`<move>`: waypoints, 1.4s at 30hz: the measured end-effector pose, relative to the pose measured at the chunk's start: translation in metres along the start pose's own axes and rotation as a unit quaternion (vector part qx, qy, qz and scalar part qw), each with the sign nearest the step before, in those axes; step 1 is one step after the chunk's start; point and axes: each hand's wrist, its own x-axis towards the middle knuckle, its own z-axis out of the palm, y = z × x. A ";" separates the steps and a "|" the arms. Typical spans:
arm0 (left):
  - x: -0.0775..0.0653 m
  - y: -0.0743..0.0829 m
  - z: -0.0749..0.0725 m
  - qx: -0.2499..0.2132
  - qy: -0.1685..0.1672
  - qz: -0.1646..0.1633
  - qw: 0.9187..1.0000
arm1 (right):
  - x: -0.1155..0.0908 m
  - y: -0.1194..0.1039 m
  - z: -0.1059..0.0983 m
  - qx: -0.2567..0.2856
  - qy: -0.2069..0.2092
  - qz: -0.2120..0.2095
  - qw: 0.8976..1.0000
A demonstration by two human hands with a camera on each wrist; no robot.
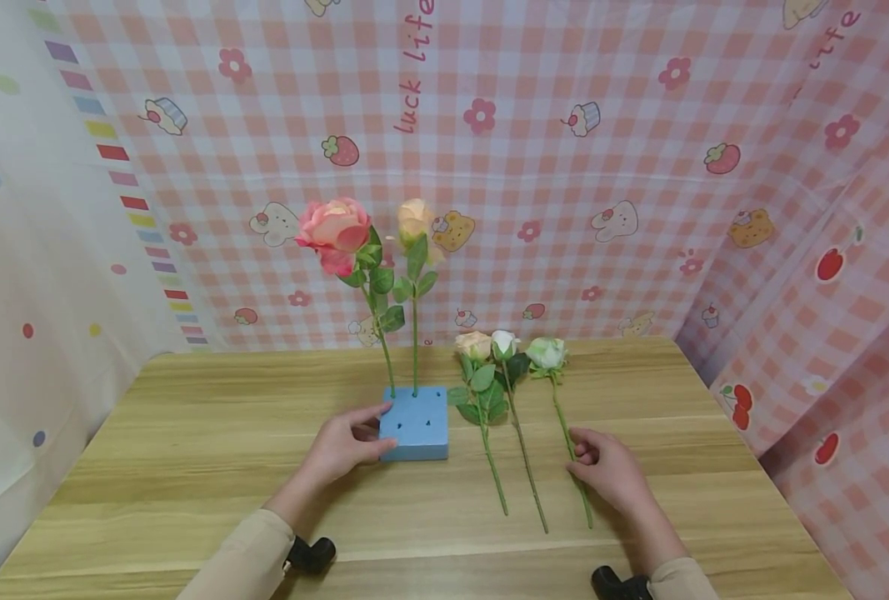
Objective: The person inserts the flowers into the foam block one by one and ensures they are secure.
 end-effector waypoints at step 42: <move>0.001 -0.001 0.001 -0.004 0.005 0.003 1.000 | 0.010 0.010 -0.020 0.312 -0.162 0.093 0.931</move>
